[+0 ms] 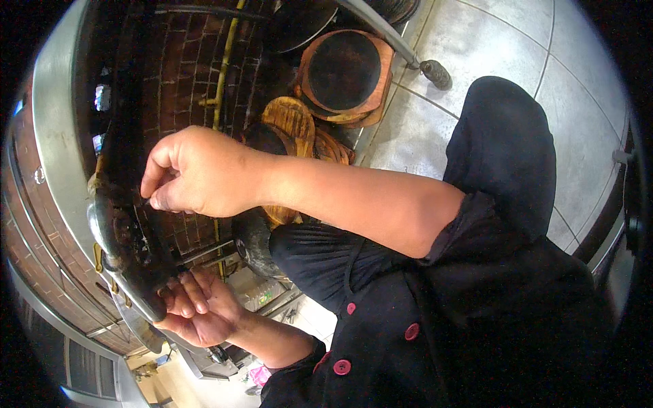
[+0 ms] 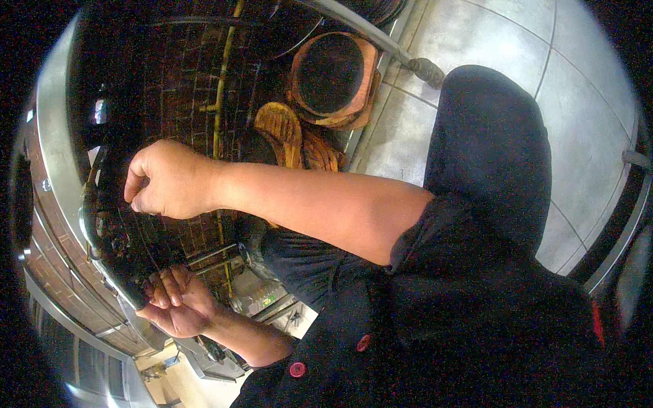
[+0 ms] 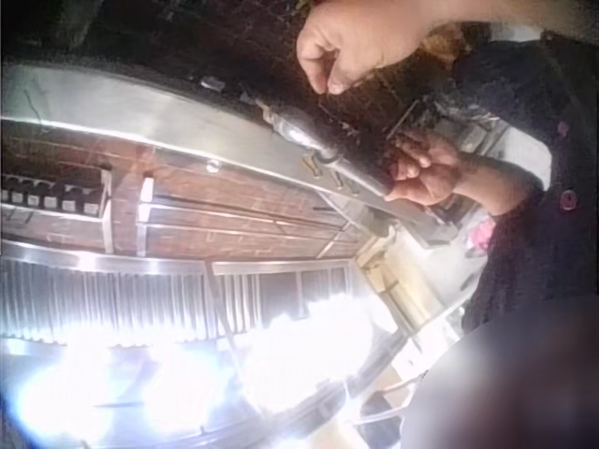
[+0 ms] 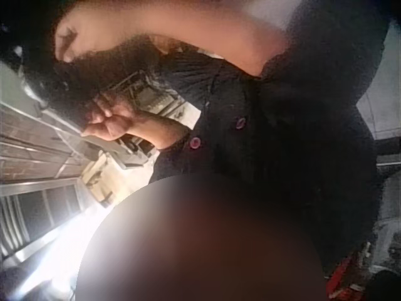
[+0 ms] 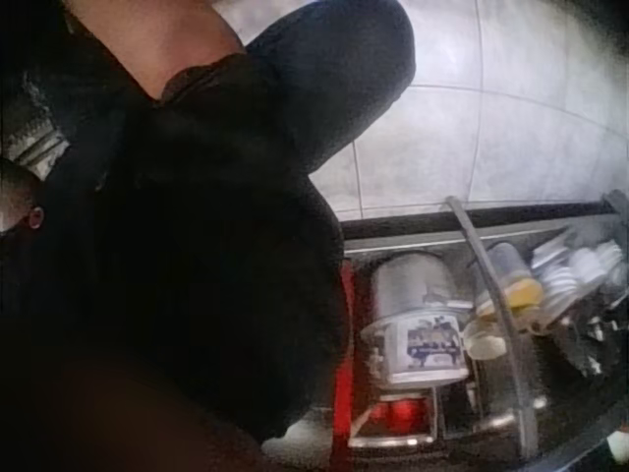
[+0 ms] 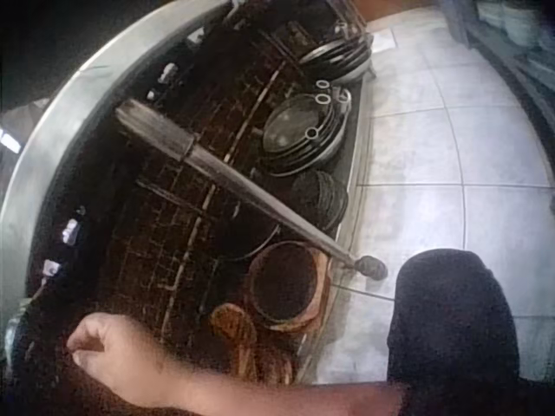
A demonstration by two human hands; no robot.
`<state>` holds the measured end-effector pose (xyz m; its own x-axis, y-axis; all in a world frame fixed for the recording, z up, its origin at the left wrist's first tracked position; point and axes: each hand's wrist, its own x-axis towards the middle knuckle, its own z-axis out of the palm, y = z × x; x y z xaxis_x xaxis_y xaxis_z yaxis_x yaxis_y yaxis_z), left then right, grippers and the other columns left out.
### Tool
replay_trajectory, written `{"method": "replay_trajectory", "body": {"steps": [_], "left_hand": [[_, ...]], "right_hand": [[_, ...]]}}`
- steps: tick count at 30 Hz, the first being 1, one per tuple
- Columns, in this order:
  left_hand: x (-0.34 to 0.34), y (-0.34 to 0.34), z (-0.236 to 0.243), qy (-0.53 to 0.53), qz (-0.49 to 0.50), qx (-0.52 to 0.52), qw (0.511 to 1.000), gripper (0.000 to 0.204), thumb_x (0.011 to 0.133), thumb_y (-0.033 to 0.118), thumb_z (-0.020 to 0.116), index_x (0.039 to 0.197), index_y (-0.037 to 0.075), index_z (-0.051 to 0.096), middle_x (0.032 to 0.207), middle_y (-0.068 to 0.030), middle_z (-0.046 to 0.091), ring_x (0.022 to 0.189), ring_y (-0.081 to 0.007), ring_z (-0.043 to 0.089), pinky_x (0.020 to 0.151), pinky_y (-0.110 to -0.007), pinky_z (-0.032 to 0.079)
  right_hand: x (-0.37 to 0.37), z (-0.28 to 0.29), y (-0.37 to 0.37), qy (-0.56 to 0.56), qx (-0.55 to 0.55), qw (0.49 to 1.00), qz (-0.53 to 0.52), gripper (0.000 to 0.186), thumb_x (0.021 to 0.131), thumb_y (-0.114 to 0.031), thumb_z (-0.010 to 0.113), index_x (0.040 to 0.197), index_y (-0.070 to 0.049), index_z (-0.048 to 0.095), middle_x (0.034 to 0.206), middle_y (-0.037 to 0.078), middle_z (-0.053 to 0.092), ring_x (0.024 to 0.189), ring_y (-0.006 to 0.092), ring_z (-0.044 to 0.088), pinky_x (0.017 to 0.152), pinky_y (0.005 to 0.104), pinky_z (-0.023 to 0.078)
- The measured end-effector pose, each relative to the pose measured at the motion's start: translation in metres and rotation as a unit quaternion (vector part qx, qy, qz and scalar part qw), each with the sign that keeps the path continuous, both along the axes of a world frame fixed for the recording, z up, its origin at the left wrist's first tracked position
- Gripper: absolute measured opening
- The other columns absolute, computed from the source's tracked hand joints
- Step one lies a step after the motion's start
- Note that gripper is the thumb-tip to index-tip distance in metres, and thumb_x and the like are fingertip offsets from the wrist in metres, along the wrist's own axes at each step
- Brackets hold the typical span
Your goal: The person sits on the floor and uses a wrench to tighten connections on a gas pipe system beneath a commercial stove. They also use a cloth to wipe the pipes and adjust the valves by hand.
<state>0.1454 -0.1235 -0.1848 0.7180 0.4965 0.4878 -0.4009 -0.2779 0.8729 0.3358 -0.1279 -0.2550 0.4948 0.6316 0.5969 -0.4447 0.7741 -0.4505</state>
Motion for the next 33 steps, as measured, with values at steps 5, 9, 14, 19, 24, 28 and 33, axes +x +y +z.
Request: {"method": "replay_trajectory", "body": {"steps": [5,9,14,19,24,28,33], "left_hand": [[-0.001,-0.001,-0.001,-0.017,0.006,-0.032,0.999,0.035,0.098,0.039,0.04,0.091,0.01,0.058,0.067,0.0039,0.046,0.057,-0.0085,0.04,0.059,-0.025,0.03],[0.005,-0.007,-0.001,-0.032,0.013,-0.055,0.998,0.035,0.098,0.038,0.039,0.087,0.01,0.058,0.065,0.0039,0.044,0.057,-0.0091,0.04,0.059,-0.026,0.03],[0.006,-0.006,-0.001,-0.027,0.01,-0.047,0.998,0.034,0.098,0.038,0.039,0.088,0.011,0.057,0.065,0.0041,0.044,0.057,-0.0082,0.04,0.059,-0.026,0.03],[0.001,-0.002,-0.001,-0.022,0.01,-0.031,0.999,0.034,0.098,0.039,0.038,0.09,0.012,0.057,0.066,0.0043,0.045,0.057,-0.0078,0.04,0.06,-0.027,0.031],[0.002,-0.001,-0.004,-0.021,-0.001,-0.001,1.0,0.034,0.098,0.039,0.041,0.1,0.009,0.058,0.069,0.0029,0.05,0.057,-0.0086,0.045,0.061,-0.025,0.035],[0.004,-0.003,-0.004,-0.027,0.012,-0.013,0.999,0.033,0.098,0.039,0.04,0.096,0.01,0.058,0.067,0.0037,0.048,0.056,-0.0081,0.043,0.059,-0.025,0.034],[0.006,-0.006,-0.003,-0.036,0.024,-0.027,0.999,0.032,0.098,0.037,0.039,0.089,0.012,0.056,0.065,0.0049,0.045,0.054,-0.0076,0.04,0.057,-0.025,0.031]], "right_hand": [[-0.006,0.004,0.0,0.053,-0.018,0.995,0.084,0.011,0.081,-0.005,0.064,0.089,0.003,0.061,0.068,0.005,0.06,0.057,0.0096,0.056,0.052,0.0242,0.046],[-0.011,0.011,-0.001,0.107,-0.008,0.985,0.135,0.012,0.081,-0.004,0.064,0.088,0.004,0.059,0.069,0.005,0.06,0.058,0.0109,0.057,0.052,0.0245,0.047],[-0.014,0.011,0.002,0.143,0.005,0.975,0.168,0.014,0.082,-0.003,0.063,0.091,0.005,0.057,0.073,0.008,0.06,0.062,0.0123,0.058,0.055,0.0252,0.049],[-0.023,0.006,0.007,0.18,0.039,0.961,0.208,0.015,0.082,-0.002,0.062,0.094,0.006,0.056,0.078,0.009,0.061,0.065,0.0131,0.059,0.056,0.0256,0.05],[-0.028,0.007,0.011,0.247,0.051,0.931,0.264,0.014,0.084,-0.004,0.063,0.094,0.005,0.057,0.079,0.009,0.062,0.065,0.013,0.059,0.055,0.0253,0.05],[-0.03,0.008,0.009,0.266,0.051,0.924,0.269,0.007,0.081,-0.003,0.063,0.086,0.001,0.058,0.073,0.008,0.061,0.058,0.013,0.056,0.05,0.0262,0.048],[-0.033,0.008,0.01,0.267,0.045,0.926,0.262,0.007,0.081,-0.004,0.064,0.084,0.0,0.059,0.073,0.008,0.062,0.058,0.0128,0.056,0.049,0.026,0.047]]}}
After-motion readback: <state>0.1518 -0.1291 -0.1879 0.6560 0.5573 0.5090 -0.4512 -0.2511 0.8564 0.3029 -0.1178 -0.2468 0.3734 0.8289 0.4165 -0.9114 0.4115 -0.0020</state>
